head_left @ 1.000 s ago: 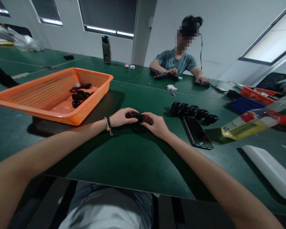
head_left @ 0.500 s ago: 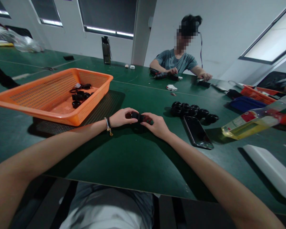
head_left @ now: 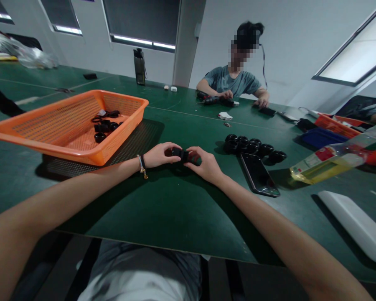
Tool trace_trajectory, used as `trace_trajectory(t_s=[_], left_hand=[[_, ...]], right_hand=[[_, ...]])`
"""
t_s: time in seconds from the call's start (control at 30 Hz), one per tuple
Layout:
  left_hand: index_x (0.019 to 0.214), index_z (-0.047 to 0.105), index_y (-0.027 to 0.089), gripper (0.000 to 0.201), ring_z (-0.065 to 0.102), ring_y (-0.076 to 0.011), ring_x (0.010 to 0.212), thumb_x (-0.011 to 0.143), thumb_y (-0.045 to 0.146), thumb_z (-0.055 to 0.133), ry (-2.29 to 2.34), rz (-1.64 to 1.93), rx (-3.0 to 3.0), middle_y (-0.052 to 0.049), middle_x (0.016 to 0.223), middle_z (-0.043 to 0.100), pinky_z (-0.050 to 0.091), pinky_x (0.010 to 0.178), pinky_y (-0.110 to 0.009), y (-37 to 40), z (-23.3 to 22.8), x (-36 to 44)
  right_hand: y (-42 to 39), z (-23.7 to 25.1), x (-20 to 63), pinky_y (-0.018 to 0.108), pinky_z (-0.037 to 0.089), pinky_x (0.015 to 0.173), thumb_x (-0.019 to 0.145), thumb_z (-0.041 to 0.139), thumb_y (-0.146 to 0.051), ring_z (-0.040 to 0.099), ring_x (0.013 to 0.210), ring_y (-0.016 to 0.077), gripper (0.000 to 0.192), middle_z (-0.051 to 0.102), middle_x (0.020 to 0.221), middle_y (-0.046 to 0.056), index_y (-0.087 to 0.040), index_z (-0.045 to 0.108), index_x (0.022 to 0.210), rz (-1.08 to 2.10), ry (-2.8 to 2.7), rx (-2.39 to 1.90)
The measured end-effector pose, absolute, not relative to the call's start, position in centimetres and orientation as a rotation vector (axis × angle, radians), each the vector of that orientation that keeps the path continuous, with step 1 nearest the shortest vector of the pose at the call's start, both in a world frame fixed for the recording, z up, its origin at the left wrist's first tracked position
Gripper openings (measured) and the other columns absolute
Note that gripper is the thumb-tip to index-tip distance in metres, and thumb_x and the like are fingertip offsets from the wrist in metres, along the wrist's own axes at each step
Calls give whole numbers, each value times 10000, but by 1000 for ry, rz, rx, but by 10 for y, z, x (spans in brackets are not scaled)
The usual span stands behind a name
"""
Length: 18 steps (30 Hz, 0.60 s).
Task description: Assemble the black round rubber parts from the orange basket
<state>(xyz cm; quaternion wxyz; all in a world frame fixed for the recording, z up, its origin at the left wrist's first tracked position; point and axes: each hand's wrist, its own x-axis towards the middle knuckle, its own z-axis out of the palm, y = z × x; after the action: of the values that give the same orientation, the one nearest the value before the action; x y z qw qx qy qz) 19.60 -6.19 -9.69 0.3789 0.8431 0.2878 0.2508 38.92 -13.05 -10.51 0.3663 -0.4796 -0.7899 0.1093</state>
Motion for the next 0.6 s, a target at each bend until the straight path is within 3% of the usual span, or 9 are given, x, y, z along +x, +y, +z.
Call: trace_trajectory(t_s=[0.6], left_hand=[[1026, 581, 123, 414, 558, -142, 782, 699, 375, 616, 727, 640, 2154, -67, 963, 609, 445, 692, -252, -63, -96, 196]], right_hand=[[-130, -105, 388, 297, 498, 669, 721, 630, -171, 618, 707, 151, 260, 657, 786, 16, -195, 555, 970, 314, -2017, -1241]])
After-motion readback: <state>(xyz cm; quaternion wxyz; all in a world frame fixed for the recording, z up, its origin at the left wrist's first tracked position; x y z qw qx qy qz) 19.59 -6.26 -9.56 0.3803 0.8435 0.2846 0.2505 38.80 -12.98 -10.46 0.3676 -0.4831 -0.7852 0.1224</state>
